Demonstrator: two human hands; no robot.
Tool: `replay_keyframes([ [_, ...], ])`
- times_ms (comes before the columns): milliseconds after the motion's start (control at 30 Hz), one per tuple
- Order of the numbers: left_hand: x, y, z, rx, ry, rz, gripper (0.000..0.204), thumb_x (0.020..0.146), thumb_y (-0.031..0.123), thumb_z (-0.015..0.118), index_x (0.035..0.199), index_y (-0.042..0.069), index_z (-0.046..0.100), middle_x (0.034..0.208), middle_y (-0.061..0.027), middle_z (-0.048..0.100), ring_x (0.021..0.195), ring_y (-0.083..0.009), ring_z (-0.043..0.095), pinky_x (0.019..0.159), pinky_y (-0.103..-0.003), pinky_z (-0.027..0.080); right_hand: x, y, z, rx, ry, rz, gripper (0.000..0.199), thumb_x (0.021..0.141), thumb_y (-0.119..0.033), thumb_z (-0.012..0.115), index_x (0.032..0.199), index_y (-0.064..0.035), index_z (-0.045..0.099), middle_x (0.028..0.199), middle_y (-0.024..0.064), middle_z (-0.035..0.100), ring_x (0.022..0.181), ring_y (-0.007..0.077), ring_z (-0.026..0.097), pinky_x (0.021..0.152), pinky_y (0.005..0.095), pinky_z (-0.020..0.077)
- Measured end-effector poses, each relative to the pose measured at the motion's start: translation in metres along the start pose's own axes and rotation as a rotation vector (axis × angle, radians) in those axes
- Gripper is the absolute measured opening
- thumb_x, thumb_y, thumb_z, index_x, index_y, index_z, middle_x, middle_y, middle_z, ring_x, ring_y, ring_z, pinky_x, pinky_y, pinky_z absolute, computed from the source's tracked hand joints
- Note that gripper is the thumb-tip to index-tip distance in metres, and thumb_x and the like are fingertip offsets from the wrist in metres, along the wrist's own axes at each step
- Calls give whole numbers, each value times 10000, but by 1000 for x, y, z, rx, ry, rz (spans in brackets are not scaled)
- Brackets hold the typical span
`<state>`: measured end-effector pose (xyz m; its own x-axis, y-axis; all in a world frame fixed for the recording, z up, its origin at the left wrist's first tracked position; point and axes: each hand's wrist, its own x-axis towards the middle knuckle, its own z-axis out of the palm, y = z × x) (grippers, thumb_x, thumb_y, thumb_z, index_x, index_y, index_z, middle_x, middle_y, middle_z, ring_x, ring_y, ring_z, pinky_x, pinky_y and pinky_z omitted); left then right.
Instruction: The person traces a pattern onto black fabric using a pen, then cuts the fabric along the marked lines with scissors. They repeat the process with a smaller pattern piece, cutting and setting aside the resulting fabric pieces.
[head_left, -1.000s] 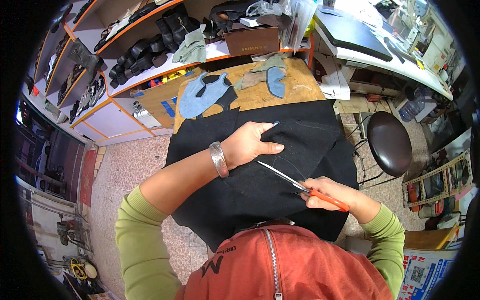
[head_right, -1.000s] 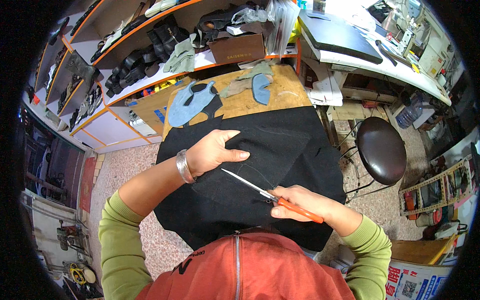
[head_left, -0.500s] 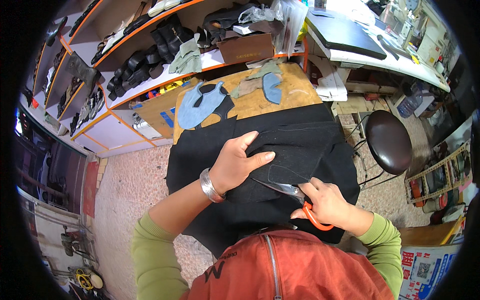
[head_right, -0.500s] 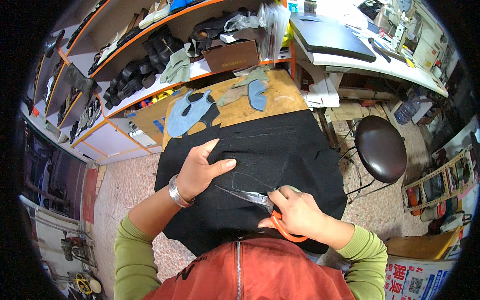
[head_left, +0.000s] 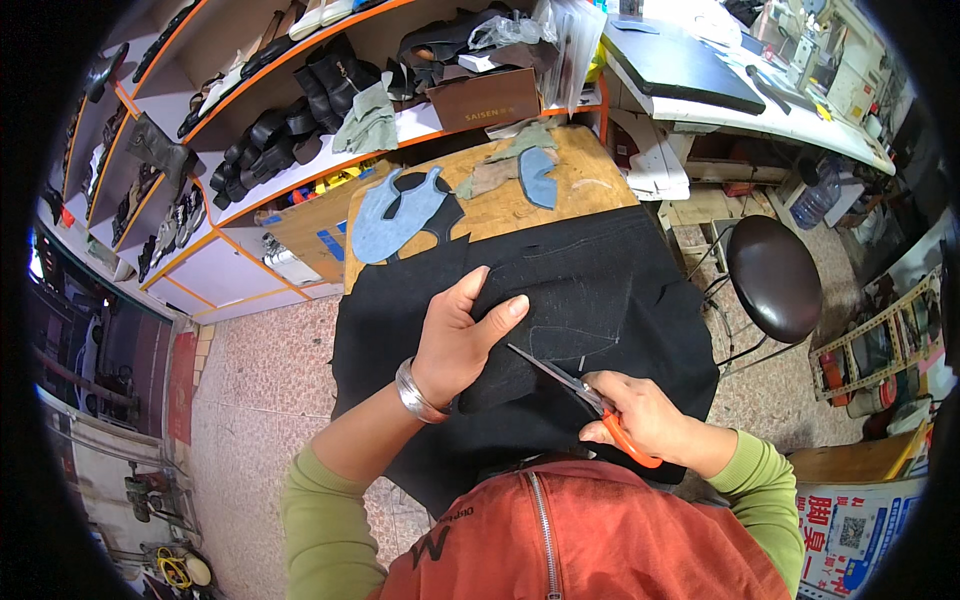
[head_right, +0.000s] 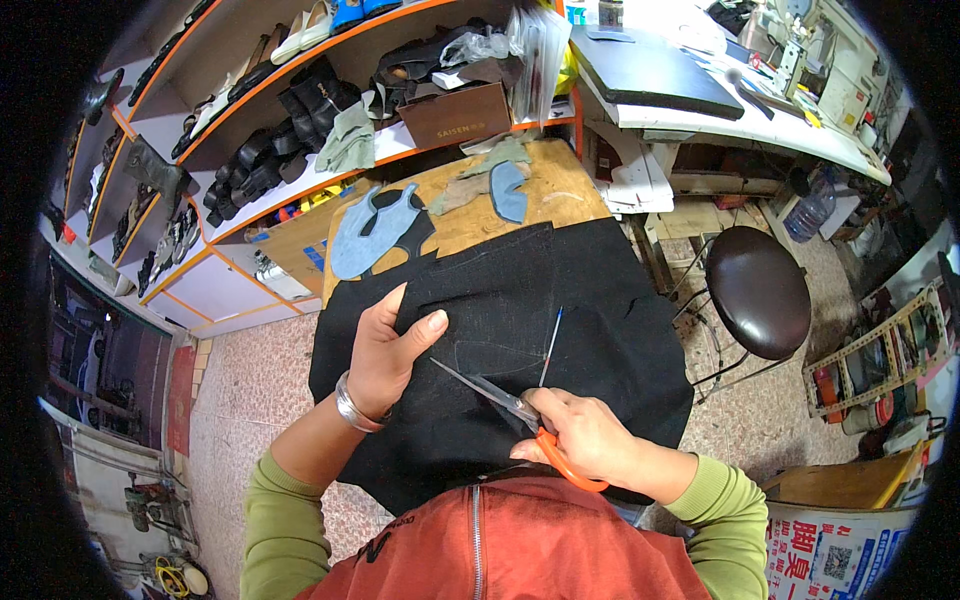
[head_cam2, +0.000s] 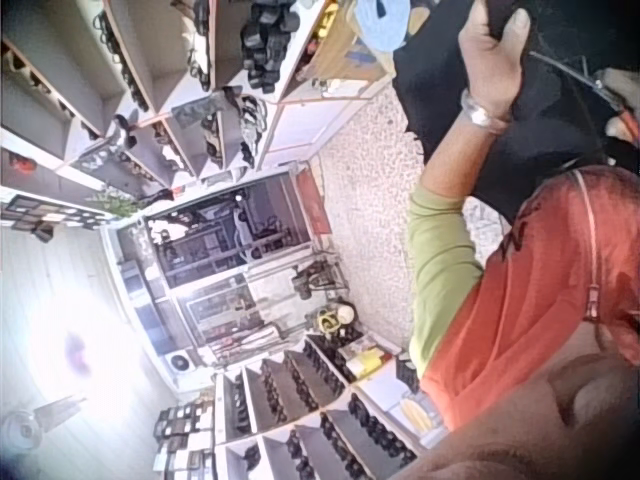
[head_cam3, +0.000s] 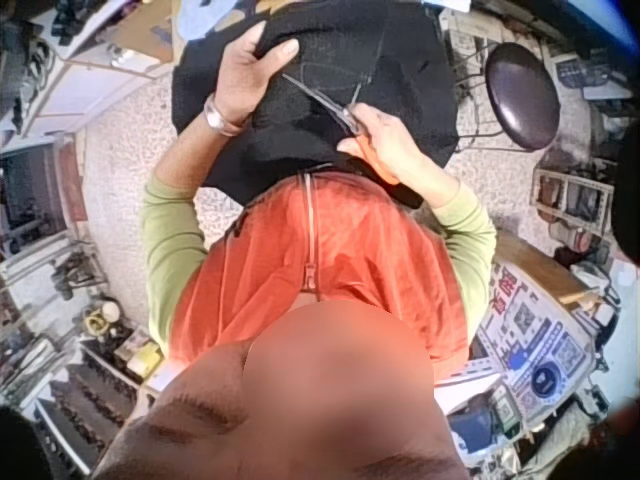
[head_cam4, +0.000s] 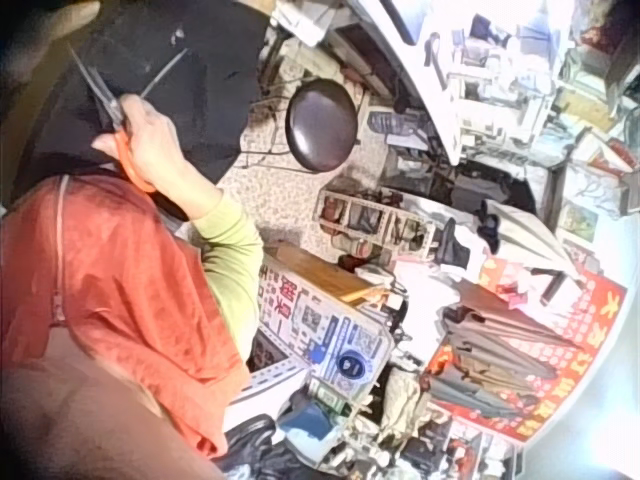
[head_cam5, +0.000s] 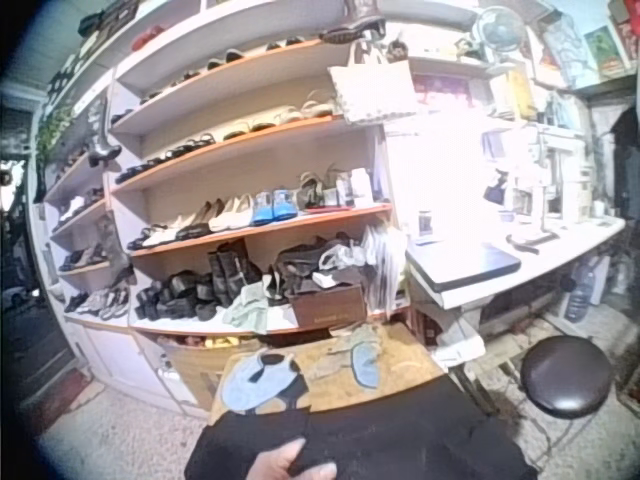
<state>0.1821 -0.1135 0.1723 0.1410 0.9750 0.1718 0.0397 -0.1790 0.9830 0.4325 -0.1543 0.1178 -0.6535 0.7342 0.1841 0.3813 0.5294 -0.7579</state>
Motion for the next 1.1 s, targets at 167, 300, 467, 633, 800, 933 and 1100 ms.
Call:
replay_keyframes([
  [167, -1, 2, 9, -70, 70, 47, 143, 920, 92, 680, 991, -10, 608, 872, 53, 610, 811, -14, 487, 713, -206, 455, -3, -1, 9, 175, 26, 54, 533, 817, -382, 765, 1105, 11, 549, 778, 153, 574, 685, 317, 626, 617, 379, 493],
  [300, -1, -1, 16, -130, 139, 57, 125, 928, 85, 666, 995, -5, 610, 877, 53, 616, 806, -15, 494, 711, -209, 457, -4, -3, 18, 275, 55, 86, 470, 861, -355, 738, 1108, -3, 551, 688, 92, 496, 599, 204, 562, 575, 316, 463],
  [467, 3, -1, 20, -99, 172, 71, 118, 932, 79, 658, 987, -12, 607, 880, 44, 620, 803, -20, 502, 710, -209, 452, -5, -3, 23, 386, 65, 103, 403, 920, -360, 673, 1071, -9, 544, 652, 46, 456, 569, 126, 498, 547, 276, 431],
  [633, 4, -2, 21, -113, 165, 64, 140, 924, 93, 670, 969, -21, 602, 847, 35, 618, 787, -26, 504, 695, -216, 453, -7, -2, 21, 454, 25, 112, 345, 956, -344, 613, 1040, -18, 536, 661, 44, 477, 586, 123, 515, 557, 277, 437],
  [800, 10, -3, 15, 87, 127, 65, 247, 898, 140, 703, 972, -71, 598, 796, -17, 630, 760, -49, 521, 680, -224, 464, -6, -1, 13, 392, -59, 107, 310, 946, -295, 586, 1078, -23, 516, 701, 70, 535, 611, 203, 582, 588, 315, 463],
  [933, 22, 6, 8, 16, -56, -2, 305, 897, 134, 699, 1060, -108, 609, 904, -61, 688, 819, -63, 580, 739, -230, 494, -4, 2, 4, 326, -98, 42, 403, 915, -354, 589, 1118, -18, 502, 726, 100, 549, 636, 311, 607, 600, 372, 476],
  [1100, 25, 16, 11, -215, -162, -156, 305, 902, 102, 686, 1127, -94, 624, 987, -48, 691, 859, -65, 598, 774, -218, 500, 1, -1, -5, 271, -121, 16, 420, 919, -378, 600, 1106, -11, 518, 710, 104, 528, 625, 293, 600, 589, 364, 467],
])
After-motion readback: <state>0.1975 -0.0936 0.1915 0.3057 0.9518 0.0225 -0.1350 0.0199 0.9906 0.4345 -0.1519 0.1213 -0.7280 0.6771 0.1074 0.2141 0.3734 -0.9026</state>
